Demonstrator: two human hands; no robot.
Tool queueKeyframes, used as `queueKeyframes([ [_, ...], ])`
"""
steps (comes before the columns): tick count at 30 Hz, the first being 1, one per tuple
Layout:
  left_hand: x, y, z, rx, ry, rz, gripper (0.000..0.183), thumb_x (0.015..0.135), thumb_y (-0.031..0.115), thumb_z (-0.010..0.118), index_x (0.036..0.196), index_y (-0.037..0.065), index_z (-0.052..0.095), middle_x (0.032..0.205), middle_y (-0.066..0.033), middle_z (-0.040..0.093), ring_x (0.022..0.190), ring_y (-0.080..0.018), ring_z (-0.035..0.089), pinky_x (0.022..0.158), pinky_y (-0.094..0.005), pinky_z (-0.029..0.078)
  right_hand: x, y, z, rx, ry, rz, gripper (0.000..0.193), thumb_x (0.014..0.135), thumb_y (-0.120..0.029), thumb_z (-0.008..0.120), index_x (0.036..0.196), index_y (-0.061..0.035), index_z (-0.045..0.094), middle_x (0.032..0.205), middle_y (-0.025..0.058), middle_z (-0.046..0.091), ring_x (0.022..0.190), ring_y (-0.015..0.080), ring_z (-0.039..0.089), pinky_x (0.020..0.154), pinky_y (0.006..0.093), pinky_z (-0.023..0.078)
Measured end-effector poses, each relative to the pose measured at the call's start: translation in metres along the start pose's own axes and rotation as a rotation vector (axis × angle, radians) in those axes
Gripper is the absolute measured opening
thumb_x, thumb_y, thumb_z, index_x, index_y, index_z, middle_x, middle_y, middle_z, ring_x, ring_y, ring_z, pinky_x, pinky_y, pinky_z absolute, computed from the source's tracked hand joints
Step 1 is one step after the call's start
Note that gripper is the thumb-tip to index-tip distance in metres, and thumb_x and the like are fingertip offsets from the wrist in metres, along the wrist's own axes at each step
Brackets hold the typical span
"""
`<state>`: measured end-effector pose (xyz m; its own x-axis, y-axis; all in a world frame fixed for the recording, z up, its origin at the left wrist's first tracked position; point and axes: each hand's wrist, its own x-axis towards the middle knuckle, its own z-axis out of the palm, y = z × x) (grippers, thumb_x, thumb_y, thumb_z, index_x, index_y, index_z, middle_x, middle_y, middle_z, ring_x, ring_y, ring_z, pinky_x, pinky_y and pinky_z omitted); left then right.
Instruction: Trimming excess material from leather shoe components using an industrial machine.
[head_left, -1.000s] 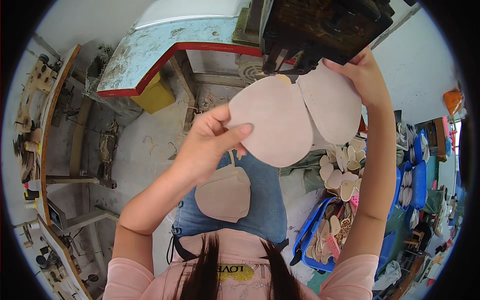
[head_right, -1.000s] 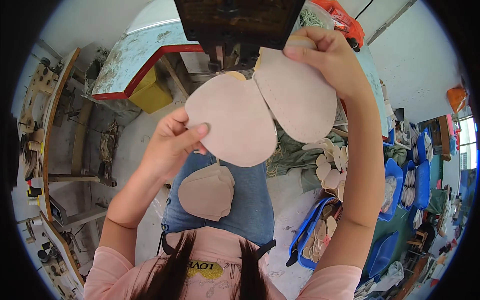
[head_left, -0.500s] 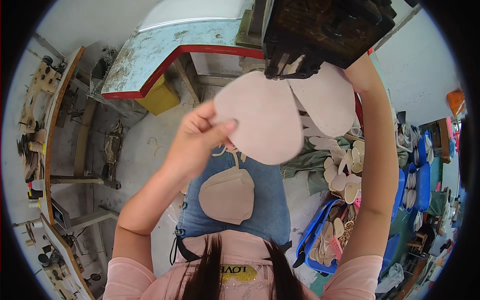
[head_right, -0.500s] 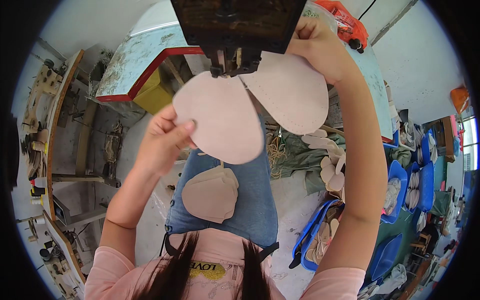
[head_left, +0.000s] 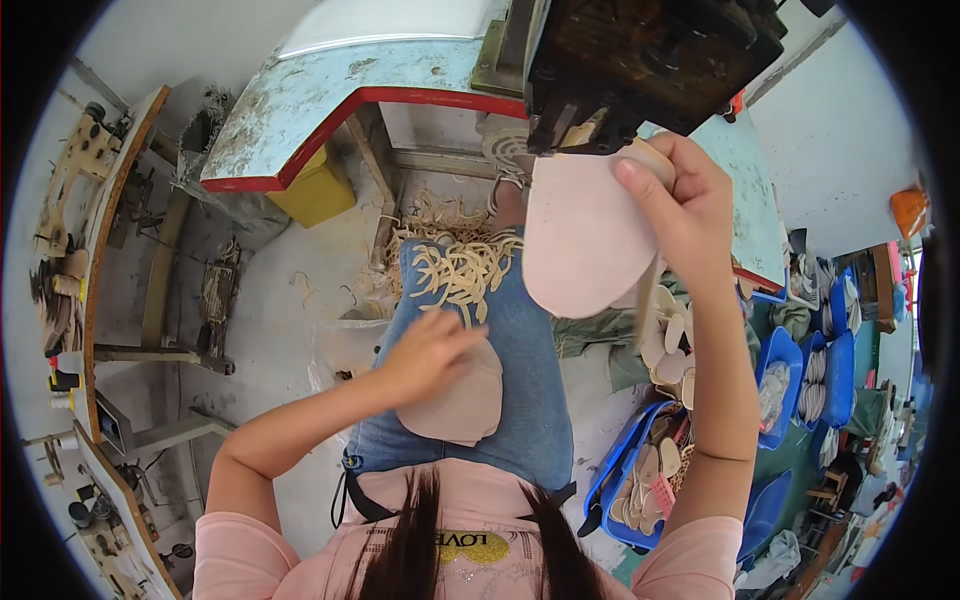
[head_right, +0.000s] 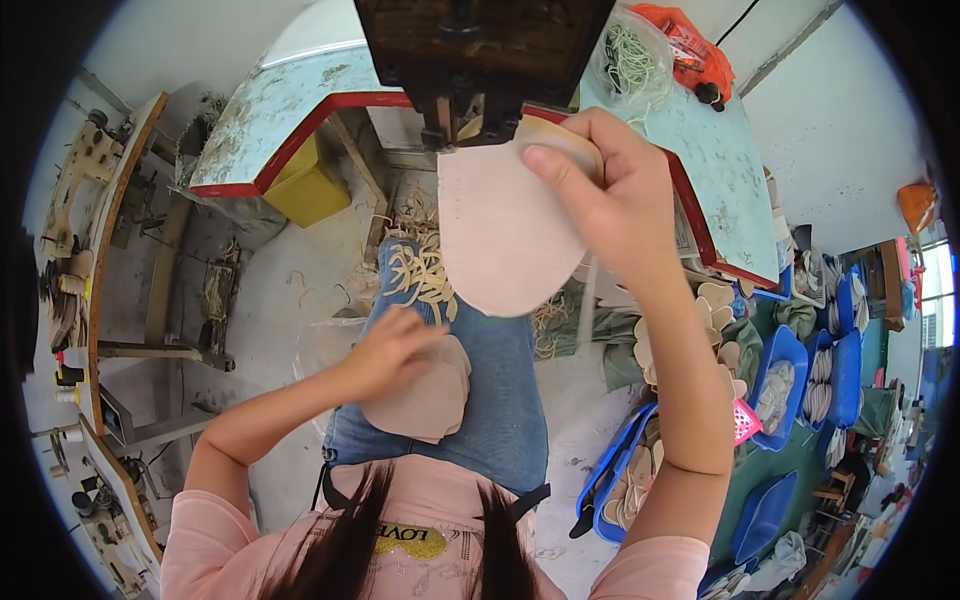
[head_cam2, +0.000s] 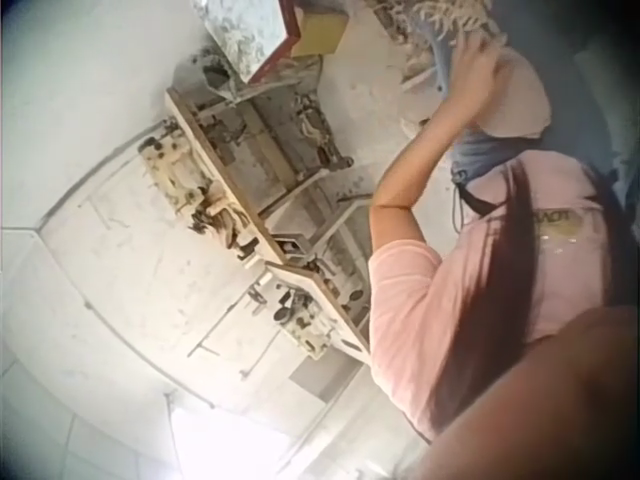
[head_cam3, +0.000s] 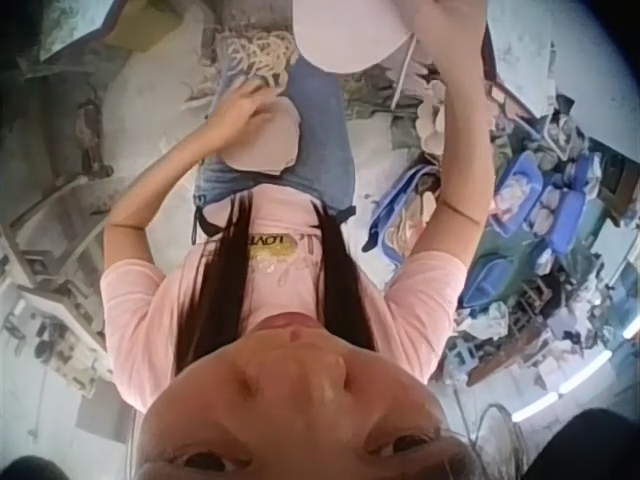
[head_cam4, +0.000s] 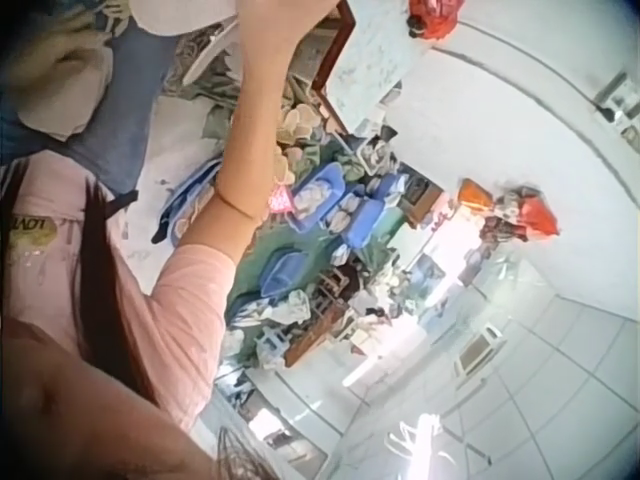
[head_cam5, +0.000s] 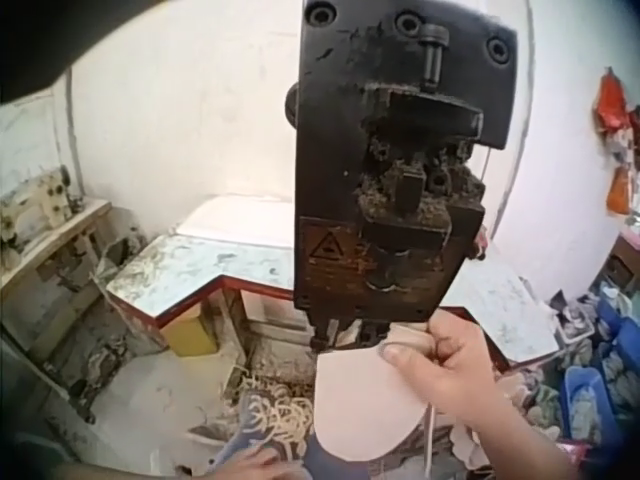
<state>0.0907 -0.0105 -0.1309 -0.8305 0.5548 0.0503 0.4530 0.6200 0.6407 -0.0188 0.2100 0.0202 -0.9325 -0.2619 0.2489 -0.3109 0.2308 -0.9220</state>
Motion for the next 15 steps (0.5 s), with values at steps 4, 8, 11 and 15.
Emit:
queueKeyframes([
  [4, 0.039, 0.011, -0.047, -0.633, 0.378, -0.1, 0.021, 0.08, 0.016, 0.053, 0.093, 0.0, 0.058, 0.078, -0.0065, 0.056, 0.077, -0.0142, 0.05, 0.071, -0.0275, 0.039, -0.016, 0.012, 0.011, -0.058, 0.1, -0.03, 0.014, 0.079, -0.013, 0.058, 0.079, -0.0026, 0.048, 0.068, -0.0012, 0.052, 0.058, 0.0021, 0.047, 0.05, 0.0158, 0.036],
  [8, 0.073, 0.053, -0.106, -1.095, 0.274, -0.167, 0.023, 0.08, 0.018, 0.055, 0.087, -0.003, 0.059, 0.074, -0.0035, 0.058, 0.068, -0.0081, 0.051, 0.062, -0.0233, 0.04, -0.024, 0.021, 0.028, -0.03, 0.101, -0.046, 0.014, 0.081, -0.015, 0.055, 0.08, -0.0037, 0.047, 0.067, -0.0042, 0.047, 0.061, 0.0009, 0.041, 0.054, 0.0147, 0.033],
  [11, 0.086, 0.058, -0.115, -0.962, 0.309, -0.193, 0.023, 0.078, 0.019, 0.058, 0.081, -0.004, 0.06, 0.066, -0.0028, 0.059, 0.053, -0.0045, 0.051, 0.047, -0.0195, 0.041, -0.023, 0.029, 0.032, -0.034, 0.024, 0.01, 0.015, 0.082, -0.016, 0.054, 0.085, -0.0025, 0.049, 0.07, -0.0038, 0.047, 0.065, 0.0014, 0.041, 0.058, 0.016, 0.035],
  [15, 0.081, 0.051, -0.13, -1.002, 0.227, -0.177, 0.021, 0.077, 0.017, 0.059, 0.083, -0.003, 0.06, 0.069, -0.005, 0.06, 0.057, -0.0065, 0.055, 0.05, -0.0197, 0.044, -0.027, 0.04, 0.023, 0.067, -0.356, 0.187, 0.019, 0.077, -0.013, 0.059, 0.09, -0.0008, 0.053, 0.082, 0.0013, 0.055, 0.076, 0.0063, 0.049, 0.065, 0.0217, 0.041],
])
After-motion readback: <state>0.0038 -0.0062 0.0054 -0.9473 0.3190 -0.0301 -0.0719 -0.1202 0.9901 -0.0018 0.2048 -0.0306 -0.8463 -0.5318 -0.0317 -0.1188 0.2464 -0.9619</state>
